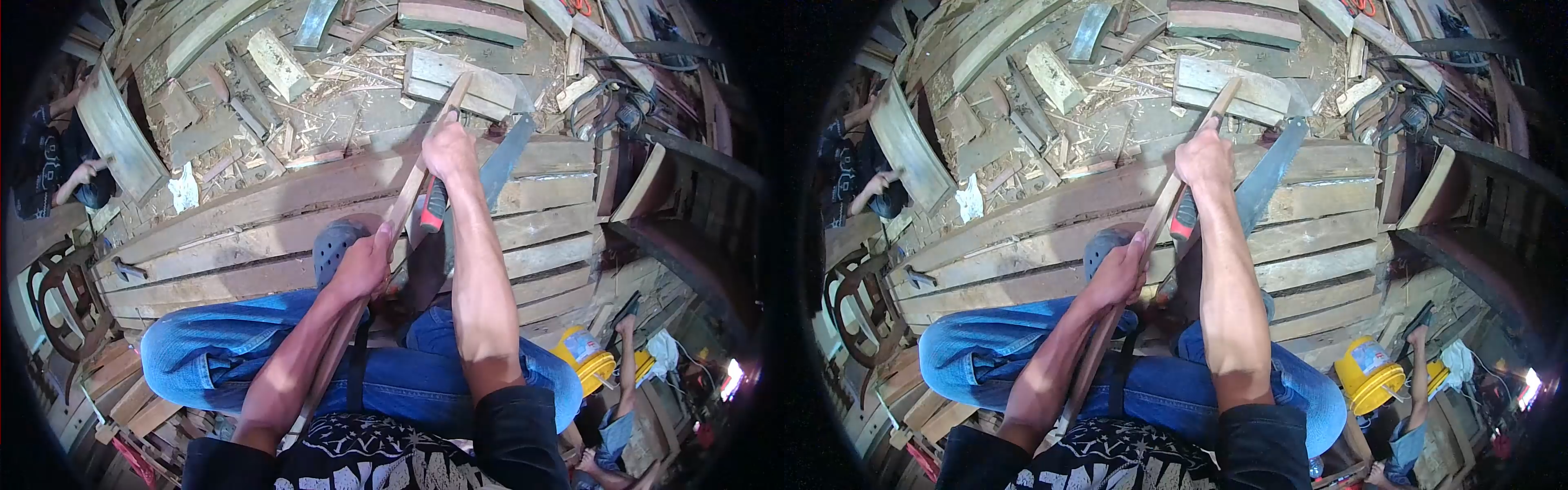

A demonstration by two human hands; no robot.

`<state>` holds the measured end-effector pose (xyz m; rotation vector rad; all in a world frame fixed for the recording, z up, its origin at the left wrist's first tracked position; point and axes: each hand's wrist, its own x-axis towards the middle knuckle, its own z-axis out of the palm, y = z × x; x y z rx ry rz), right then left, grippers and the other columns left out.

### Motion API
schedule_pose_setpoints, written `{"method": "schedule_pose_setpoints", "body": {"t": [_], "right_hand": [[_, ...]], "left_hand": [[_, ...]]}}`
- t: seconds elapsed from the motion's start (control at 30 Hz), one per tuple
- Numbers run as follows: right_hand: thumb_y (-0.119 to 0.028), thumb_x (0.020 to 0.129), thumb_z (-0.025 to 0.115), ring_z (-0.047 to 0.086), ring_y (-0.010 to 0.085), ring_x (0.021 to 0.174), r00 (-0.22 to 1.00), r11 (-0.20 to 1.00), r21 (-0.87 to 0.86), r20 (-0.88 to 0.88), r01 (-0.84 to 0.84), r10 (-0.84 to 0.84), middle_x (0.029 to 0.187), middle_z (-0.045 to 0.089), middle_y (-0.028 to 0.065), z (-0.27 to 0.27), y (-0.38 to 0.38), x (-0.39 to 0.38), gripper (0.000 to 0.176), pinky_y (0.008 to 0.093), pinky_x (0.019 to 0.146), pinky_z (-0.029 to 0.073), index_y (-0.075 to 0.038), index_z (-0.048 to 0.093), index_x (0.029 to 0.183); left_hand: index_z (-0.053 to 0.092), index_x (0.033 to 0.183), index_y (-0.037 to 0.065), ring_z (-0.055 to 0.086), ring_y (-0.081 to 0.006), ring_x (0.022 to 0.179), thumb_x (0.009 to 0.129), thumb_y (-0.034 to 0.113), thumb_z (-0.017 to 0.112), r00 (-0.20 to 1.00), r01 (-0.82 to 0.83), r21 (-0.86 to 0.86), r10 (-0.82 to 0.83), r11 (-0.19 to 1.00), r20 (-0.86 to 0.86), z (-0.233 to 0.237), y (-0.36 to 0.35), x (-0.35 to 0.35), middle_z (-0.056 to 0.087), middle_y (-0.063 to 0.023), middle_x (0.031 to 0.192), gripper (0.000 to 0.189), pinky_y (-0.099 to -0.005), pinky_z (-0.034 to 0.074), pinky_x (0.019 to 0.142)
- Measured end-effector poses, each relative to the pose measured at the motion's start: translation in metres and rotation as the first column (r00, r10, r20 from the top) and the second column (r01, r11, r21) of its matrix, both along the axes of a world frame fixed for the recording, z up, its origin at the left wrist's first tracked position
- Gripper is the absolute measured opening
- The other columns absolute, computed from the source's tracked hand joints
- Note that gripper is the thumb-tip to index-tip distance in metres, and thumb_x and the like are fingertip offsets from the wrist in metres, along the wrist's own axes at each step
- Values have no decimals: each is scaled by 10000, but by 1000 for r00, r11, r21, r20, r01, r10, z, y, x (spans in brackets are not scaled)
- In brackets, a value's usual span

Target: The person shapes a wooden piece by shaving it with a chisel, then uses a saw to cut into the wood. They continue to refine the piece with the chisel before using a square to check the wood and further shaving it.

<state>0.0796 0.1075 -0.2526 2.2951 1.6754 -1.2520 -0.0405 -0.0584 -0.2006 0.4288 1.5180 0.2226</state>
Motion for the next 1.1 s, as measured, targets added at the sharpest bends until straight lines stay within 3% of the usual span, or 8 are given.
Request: {"method": "schedule_pose_setpoints", "body": {"t": [0.13,0.23,0.37,0.43,0.57,0.63,0.93,1.1], "right_hand": [[-198,889,413,552,421,1091,997,998,-12,-37,60,-60,1117,579,307,-6,6,1,465,431,974,441,65,455,1270],[-192,889,414,555,414,1090,1000,1000,14,-23,-19,20,1119,578,309,-9,13,3,456,432,969,443,70,465,1258],[-179,884,410,559,413,1087,1000,1000,-18,-10,23,-24,1116,581,306,-5,16,0,443,429,961,447,71,480,1243],[-162,867,422,569,411,1074,999,998,24,0,52,-52,1104,590,301,-10,18,-1,436,426,958,449,67,496,1230],[-157,844,441,565,404,1086,1000,1000,1,17,-14,14,1140,587,277,-18,27,0,476,424,970,441,53,464,1272],[-149,842,466,567,390,1095,1000,1000,2,27,8,-9,1141,590,267,-21,28,0,475,420,950,458,31,459,1281],[-133,775,513,571,404,1083,999,1000,-11,53,1,-1,1110,595,293,-51,52,17,431,425,945,457,43,504,1168],[-147,809,537,576,381,1097,998,1000,-8,56,9,-9,1169,582,262,-55,70,19,429,428,929,476,-27,511,1220]], "left_hand": [[469,745,35,368,-128,381,987,518,282,997,58,101,-53,993,-49,-11,-7,-4,378,-17,499,572,-291,324,378],[489,723,18,484,-170,391,986,496,271,999,45,10,-46,999,1,-5,-1,-6,461,-63,502,587,-329,401,401],[489,742,16,485,-171,392,986,498,266,999,47,0,-47,999,13,-3,2,-5,462,-64,504,584,-329,409,404],[459,717,41,366,-127,385,985,524,282,1000,0,-2,0,1000,-2,1,5,-3,393,-17,523,580,-295,326,378],[457,714,45,361,-126,384,983,528,282,999,40,111,-36,993,-38,-13,2,-5,393,-13,527,580,-294,327,378],[502,735,19,475,-159,410,986,507,263,999,41,13,-40,999,-34,-6,8,-6,473,-54,529,598,-322,401,405],[458,745,56,349,-111,392,981,536,275,999,-20,-35,22,999,43,3,-3,-4,378,-1,527,565,-275,314,376],[482,732,22,464,-153,392,994,498,252,1000,9,-41,-8,999,24,4,-1,-7,454,-49,509,589,-315,383,396]]}}
